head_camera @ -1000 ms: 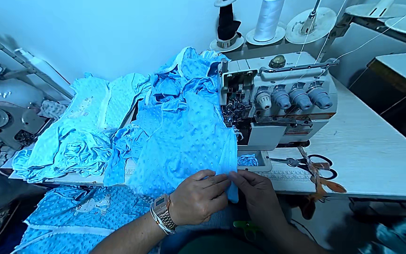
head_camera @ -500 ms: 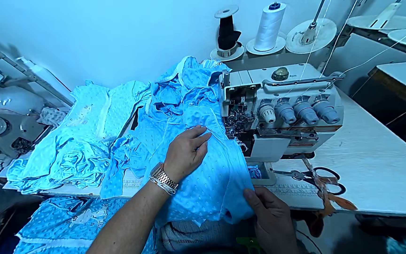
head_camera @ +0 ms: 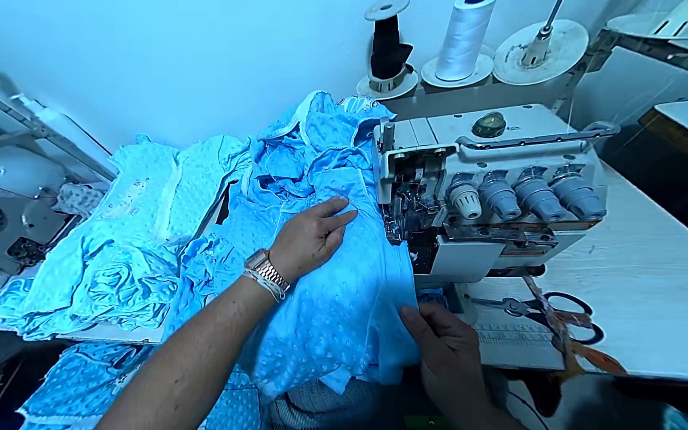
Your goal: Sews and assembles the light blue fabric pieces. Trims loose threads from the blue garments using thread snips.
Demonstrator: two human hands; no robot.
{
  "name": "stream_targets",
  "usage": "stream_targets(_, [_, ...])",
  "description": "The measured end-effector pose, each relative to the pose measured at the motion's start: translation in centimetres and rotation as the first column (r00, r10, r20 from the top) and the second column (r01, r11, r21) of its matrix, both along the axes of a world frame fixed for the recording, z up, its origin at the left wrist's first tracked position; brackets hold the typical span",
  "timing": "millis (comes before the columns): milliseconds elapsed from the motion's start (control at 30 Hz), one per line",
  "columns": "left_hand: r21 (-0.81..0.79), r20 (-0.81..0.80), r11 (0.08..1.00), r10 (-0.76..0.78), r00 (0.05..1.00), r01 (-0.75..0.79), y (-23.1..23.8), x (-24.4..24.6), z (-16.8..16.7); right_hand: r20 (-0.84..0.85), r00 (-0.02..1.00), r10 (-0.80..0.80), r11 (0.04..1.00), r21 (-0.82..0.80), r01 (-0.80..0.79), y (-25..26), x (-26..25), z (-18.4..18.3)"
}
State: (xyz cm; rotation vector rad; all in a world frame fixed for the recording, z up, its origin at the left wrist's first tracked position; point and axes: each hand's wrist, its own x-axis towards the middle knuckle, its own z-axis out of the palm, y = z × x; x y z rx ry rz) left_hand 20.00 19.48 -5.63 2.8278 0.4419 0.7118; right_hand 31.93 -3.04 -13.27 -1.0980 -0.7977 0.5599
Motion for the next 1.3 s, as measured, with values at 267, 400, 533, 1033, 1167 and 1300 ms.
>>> stream_targets(267, [0.166, -0.156, 0.986, -0.003, 0.988, 0.029, 6.0, 2.2, 0.6, 0.018, 0.995, -0.102, 0.991, -0.081, 0.103, 2.9, 0.0, 2.0])
stream_targets(400, [0.311, -0.204, 0.943, 0.184, 0.962, -0.115, 1.8, 2.0, 3.8, 0.003, 0.991, -0.135, 0.987, -0.089, 0.135, 2.3, -0.3, 1.8])
stream_targets(533, [0.081, 0.017, 0.993, 0.084, 0.996, -0.085, -11.3, -1.4, 4.7, -0.023, 0.999, -0.031, 0.995, -0.094, 0.029, 1.1, -0.7, 1.7])
stream_targets(1033, [-0.425, -0.215, 0.792, 0.382, 0.899, -0.438, -15.9, -5.0, 1.1, -0.04, 0.999, -0.004, 0.964, -0.266, -0.007, -2.5, -1.5, 2.4])
stream_targets(1167, [-0.887, -0.07, 0.43, 0.232, 0.97, -0.167, -15.3, -7.9, 5.5, -0.078, 0.992, 0.098, 0.926, -0.359, -0.12, -3.3, -1.9, 2.6])
stream_targets(1300, [-0.902, -0.116, 0.383, 0.225, 0.967, -0.198, -16.9, -7.5, 7.1, 0.015, 0.983, 0.183, 0.958, -0.229, -0.175, -4.4, -5.4, 2.6])
